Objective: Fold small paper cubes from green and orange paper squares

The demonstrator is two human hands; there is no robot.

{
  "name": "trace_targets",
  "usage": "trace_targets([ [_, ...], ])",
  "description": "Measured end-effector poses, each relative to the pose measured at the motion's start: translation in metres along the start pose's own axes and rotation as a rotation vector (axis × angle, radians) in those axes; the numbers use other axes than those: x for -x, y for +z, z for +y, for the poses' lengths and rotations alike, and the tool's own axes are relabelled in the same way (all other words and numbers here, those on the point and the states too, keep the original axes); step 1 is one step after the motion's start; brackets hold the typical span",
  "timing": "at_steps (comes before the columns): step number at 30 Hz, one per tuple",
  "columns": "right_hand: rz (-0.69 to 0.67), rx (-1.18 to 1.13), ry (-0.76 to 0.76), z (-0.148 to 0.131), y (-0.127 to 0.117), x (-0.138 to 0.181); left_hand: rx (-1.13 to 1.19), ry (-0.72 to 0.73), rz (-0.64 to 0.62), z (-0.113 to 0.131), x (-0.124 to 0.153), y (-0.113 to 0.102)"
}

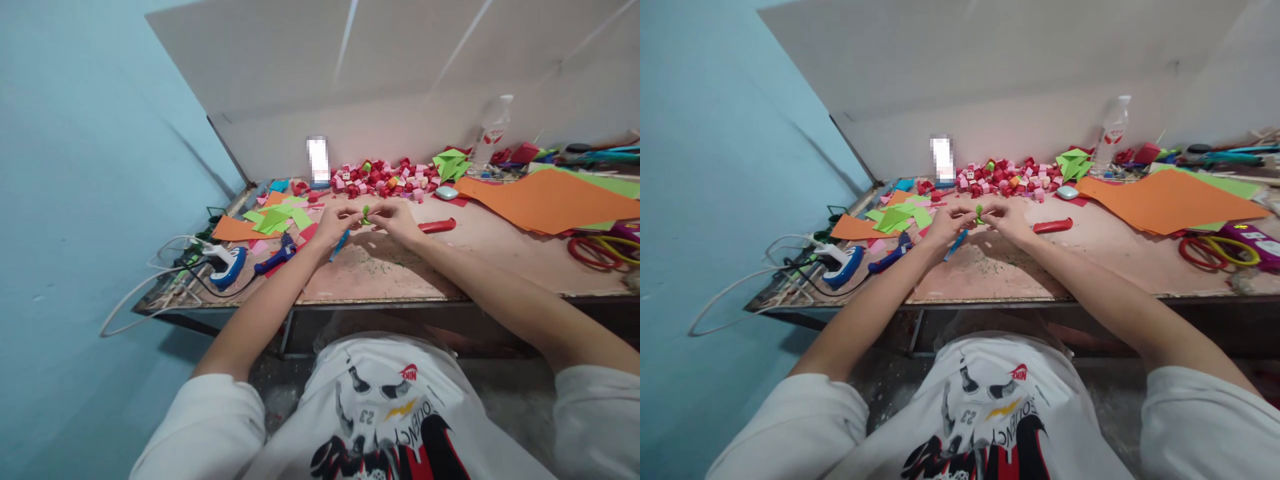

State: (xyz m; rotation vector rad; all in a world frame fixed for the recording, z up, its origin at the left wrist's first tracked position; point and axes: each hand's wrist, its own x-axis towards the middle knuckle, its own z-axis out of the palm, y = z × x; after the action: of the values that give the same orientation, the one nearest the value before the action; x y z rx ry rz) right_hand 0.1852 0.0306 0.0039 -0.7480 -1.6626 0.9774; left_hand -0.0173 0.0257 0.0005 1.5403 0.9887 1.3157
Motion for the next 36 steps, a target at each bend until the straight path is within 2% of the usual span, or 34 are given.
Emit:
trace_targets([
  [2,0.016,-0.007,0.005,0.001,0.001,-0.001,-0.017,0.006,0.002,0.003,0.001,0.000],
  [4,0.038,-0.018,0.010,0.002,0.001,-0.001,-0.096,0.078,0.022,0.007,0.004,0.000],
  [6,0.058,-0.025,0.016,0.003,0.000,-0.002,-0.254,0.237,0.032,0.012,0.007,-0.001],
  [8,0.068,-0.017,0.023,0.003,0.000,-0.002,-0.452,0.425,-0.015,0.015,0.010,-0.002],
  [11,0.064,0.017,0.033,0.002,-0.001,-0.002,-0.677,0.545,-0.097,0.015,0.014,-0.002],
  [19,0.074,0.085,0.060,-0.002,0.003,-0.002,-0.951,0.498,-0.113,0.013,0.015,0.003],
  [27,0.101,0.114,0.081,-0.002,0.007,-0.001,-1.224,0.485,-0.204,0.015,0.017,0.006],
  [36,0.111,0.125,0.129,0.002,0.008,-0.002,-1.175,0.394,-0.195,0.018,0.019,0.008],
])
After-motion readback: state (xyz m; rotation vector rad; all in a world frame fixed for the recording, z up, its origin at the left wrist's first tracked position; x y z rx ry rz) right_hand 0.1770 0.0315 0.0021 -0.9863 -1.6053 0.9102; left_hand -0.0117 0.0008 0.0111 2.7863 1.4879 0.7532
